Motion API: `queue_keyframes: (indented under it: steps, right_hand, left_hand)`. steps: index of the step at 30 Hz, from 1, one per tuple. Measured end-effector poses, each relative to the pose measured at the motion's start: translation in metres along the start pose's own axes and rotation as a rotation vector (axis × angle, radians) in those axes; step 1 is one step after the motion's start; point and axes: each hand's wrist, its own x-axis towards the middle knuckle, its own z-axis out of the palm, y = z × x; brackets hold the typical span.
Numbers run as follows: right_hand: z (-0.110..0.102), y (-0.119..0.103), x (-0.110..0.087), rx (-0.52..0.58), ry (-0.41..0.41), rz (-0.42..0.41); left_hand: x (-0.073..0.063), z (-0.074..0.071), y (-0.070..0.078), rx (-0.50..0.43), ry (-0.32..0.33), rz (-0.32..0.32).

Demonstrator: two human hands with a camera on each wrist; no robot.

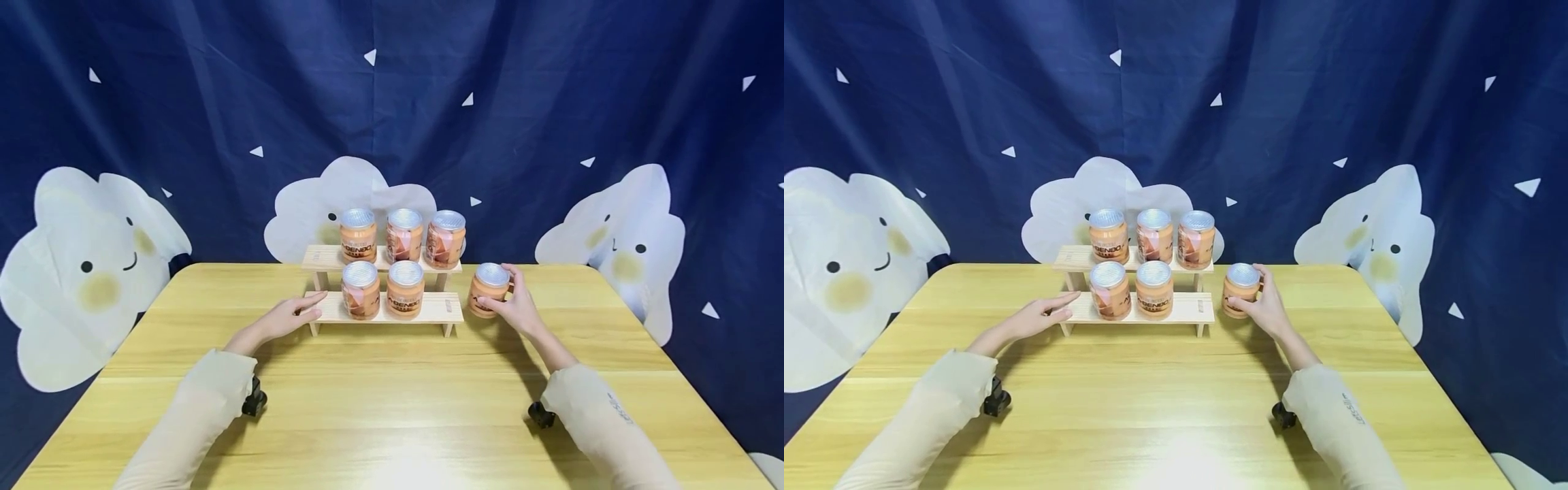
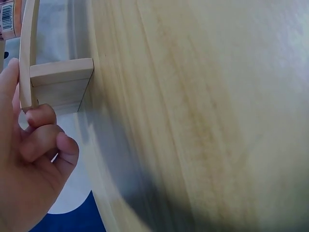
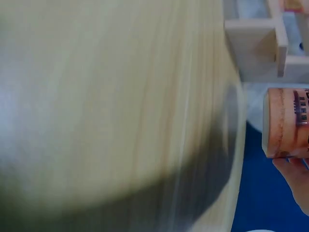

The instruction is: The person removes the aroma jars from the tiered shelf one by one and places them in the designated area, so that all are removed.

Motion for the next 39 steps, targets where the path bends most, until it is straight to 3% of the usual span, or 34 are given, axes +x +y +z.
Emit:
queue_keyframes:
  steps: [6, 16, 23, 39]
  right_hand:
    - [-0.001, 0.036, 0.015, -0.042, -0.025, 0.022]
    - [-0.001, 0.053, 0.021, -0.022, -0.041, 0.075]
    - [0.004, 0.056, 0.034, -0.115, -0.023, 0.008]
    - [0.006, 0.056, 0.049, -0.059, -0.063, 0.023]
  left_hand:
    - [-0.001, 0.000, 0.001, 0.026, 0.005, -0.017]
    - [-0.003, 0.006, 0.000, 0.001, 0.002, -0.024]
    - [-0.003, 0.006, -0.004, -0.006, 0.022, -0.030]
    - [-0.004, 0.001, 0.000, -0.040, -0.006, -0.064]
